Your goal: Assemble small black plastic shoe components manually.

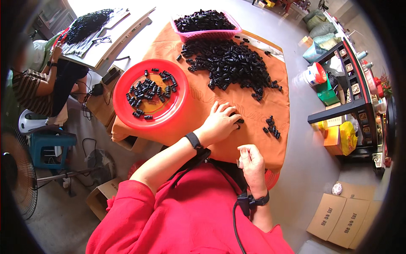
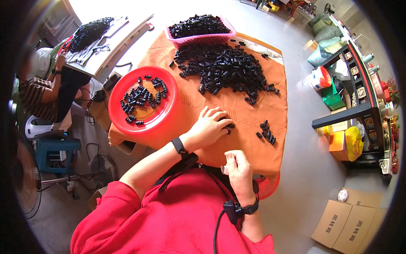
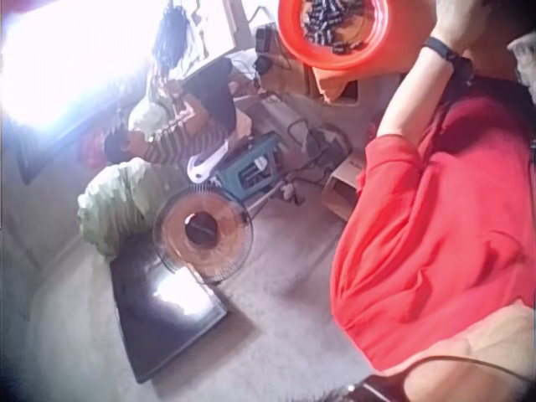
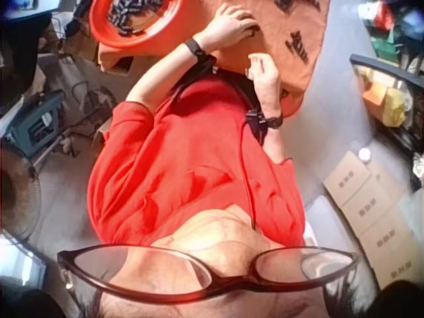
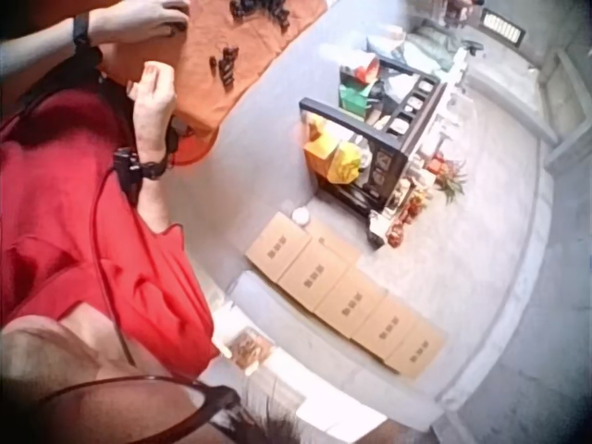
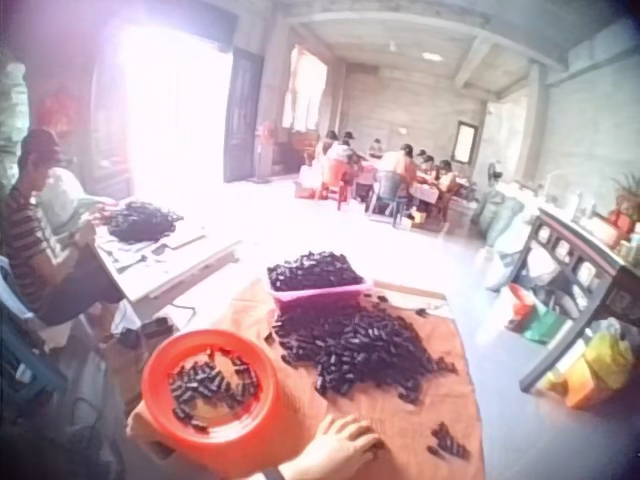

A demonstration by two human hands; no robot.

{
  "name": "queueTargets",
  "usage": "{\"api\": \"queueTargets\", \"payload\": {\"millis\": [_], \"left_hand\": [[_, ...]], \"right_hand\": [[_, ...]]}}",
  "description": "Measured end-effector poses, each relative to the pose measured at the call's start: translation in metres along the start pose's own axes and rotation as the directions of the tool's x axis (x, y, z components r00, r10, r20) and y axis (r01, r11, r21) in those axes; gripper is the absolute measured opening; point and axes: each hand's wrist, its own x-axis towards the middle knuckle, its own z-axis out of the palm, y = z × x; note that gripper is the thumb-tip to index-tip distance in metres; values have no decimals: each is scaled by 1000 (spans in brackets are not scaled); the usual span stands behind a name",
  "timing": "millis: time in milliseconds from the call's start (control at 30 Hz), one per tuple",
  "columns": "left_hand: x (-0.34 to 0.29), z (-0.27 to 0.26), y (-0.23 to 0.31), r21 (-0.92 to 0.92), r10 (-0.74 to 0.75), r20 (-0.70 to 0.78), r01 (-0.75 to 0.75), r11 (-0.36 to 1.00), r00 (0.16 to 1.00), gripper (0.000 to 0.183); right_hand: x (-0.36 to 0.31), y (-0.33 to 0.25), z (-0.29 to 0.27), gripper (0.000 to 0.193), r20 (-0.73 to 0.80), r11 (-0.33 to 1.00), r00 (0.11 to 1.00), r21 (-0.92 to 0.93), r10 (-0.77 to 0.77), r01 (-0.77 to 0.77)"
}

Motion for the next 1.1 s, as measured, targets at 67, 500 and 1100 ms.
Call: {"api": "queueTargets", "payload": {"millis": [67,500,1100], "left_hand": [[-10,2,0,2,-9,-11,9,1000,1000,38],[-48,-40,1,-224,-210,-378,130,966,902,28],[-54,-39,-2,34,-261,-313,285,958,913,26]], "right_hand": [[2,1,-1,16,15,1000,1000,1,-11,11],[13,13,-7,16,7,999,1000,-45,-14,14],[5,8,2,16,-1,1000,1000,18,-5,5]]}}
